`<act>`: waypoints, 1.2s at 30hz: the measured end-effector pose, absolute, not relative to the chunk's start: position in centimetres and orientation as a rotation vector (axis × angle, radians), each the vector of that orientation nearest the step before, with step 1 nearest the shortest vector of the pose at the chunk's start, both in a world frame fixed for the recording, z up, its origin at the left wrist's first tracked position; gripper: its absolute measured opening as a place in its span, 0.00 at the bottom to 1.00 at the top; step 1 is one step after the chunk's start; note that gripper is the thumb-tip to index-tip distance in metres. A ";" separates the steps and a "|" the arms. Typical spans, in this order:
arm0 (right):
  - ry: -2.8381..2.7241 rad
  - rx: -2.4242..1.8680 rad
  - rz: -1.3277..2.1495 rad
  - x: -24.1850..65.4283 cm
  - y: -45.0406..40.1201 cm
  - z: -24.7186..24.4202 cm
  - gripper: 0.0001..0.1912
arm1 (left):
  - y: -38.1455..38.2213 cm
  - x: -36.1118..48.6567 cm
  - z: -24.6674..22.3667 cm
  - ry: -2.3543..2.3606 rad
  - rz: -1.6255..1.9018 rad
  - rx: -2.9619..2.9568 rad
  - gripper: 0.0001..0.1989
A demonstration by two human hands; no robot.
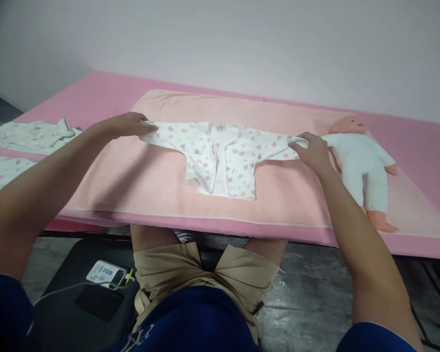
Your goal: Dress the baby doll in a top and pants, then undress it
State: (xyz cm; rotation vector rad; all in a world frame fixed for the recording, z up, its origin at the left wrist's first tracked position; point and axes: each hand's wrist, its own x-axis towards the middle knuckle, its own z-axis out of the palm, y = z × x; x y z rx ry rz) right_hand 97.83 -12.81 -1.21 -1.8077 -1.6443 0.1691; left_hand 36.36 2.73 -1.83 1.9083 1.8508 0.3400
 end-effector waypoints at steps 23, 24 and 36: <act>-1.432 -1.949 0.019 97.1 -6.4 -12.3 0.27 | 6.0 39.4 -10.7 2.109 0.759 1.909 0.12; -1.448 -1.948 0.002 97.3 -6.3 -12.4 0.27 | 5.9 39.5 -10.7 2.106 0.777 1.900 0.11; -1.749 -1.673 -0.169 90.0 -10.1 -8.3 0.17 | 3.7 41.6 -9.1 1.963 1.012 2.186 0.16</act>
